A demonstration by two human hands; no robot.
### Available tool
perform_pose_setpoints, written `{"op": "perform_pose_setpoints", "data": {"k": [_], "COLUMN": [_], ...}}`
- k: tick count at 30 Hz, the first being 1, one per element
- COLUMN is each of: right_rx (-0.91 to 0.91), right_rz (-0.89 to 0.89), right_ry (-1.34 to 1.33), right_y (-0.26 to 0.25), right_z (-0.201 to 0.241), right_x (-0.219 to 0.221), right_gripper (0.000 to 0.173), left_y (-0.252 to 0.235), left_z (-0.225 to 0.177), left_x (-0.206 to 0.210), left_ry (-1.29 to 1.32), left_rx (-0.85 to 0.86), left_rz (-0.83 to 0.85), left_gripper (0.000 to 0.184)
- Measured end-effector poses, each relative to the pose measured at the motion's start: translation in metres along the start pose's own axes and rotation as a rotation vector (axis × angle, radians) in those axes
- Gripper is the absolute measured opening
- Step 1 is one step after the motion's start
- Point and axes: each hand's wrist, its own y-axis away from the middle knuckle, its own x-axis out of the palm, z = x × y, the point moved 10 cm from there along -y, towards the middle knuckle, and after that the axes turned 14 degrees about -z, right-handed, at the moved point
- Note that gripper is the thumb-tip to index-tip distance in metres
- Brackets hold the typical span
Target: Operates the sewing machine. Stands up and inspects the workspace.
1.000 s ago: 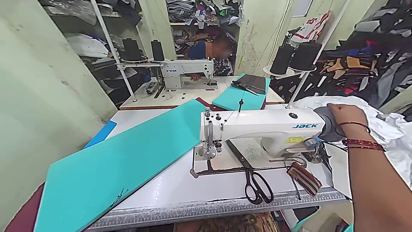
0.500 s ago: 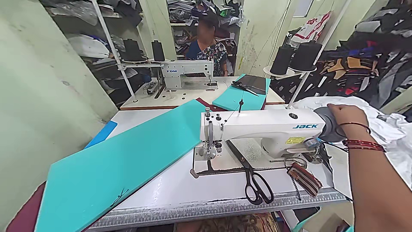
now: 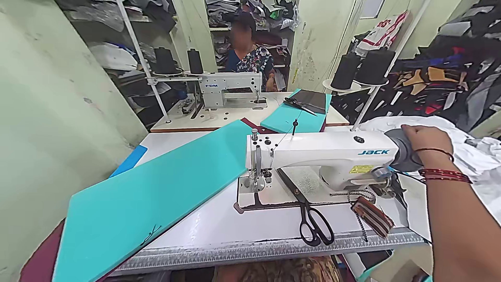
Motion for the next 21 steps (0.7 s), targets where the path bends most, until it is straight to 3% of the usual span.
{"op": "perform_pose_setpoints", "data": {"k": [1, 2, 3, 4, 5, 9, 13, 16, 21], "right_rx": [-0.006, -0.029, -0.061, -0.119, -0.176, -0.281, -0.292, -0.225, 0.152], "right_rz": [-0.014, -0.029, -0.032, -0.045, -0.065, -0.269, -0.382, -0.267, -0.131], "right_ry": [0.005, 0.002, 0.005, 0.017, -0.002, -0.044, 0.016, 0.114, 0.268], "right_y": [0.002, 0.004, 0.006, 0.01, 0.014, 0.045, 0.141, 0.232, 0.364], "right_z": [0.003, 0.008, 0.015, 0.022, 0.03, 0.038, 0.01, -0.046, -0.157], "right_x": [-0.003, -0.006, -0.008, -0.01, -0.017, -0.072, -0.122, -0.135, -0.165], "right_gripper": [0.058, 0.054, 0.05, 0.047, 0.043, 0.049, 0.053, 0.051, 0.047], "left_y": [-0.01, -0.012, -0.006, 0.003, 0.004, -0.018, 0.005, 0.026, 0.068], "left_z": [0.01, 0.014, 0.01, 0.001, -0.003, 0.024, 0.018, 0.003, -0.028], "left_x": [0.005, 0.005, -0.003, -0.01, -0.013, 0.009, 0.019, 0.027, 0.051], "left_ry": [0.066, 0.108, 0.099, 0.027, -0.009, -0.002, 0.002, 0.087, 0.166], "left_rx": [0.116, 0.207, 0.237, 0.165, 0.112, 0.328, 0.514, 0.77, 1.162], "left_rz": [-0.311, -0.494, -0.506, -0.272, -0.152, -0.572, -0.419, -0.312, 0.046], "left_gripper": [0.058, 0.056, 0.056, 0.057, 0.058, 0.051, 0.054, 0.053, 0.05]}}
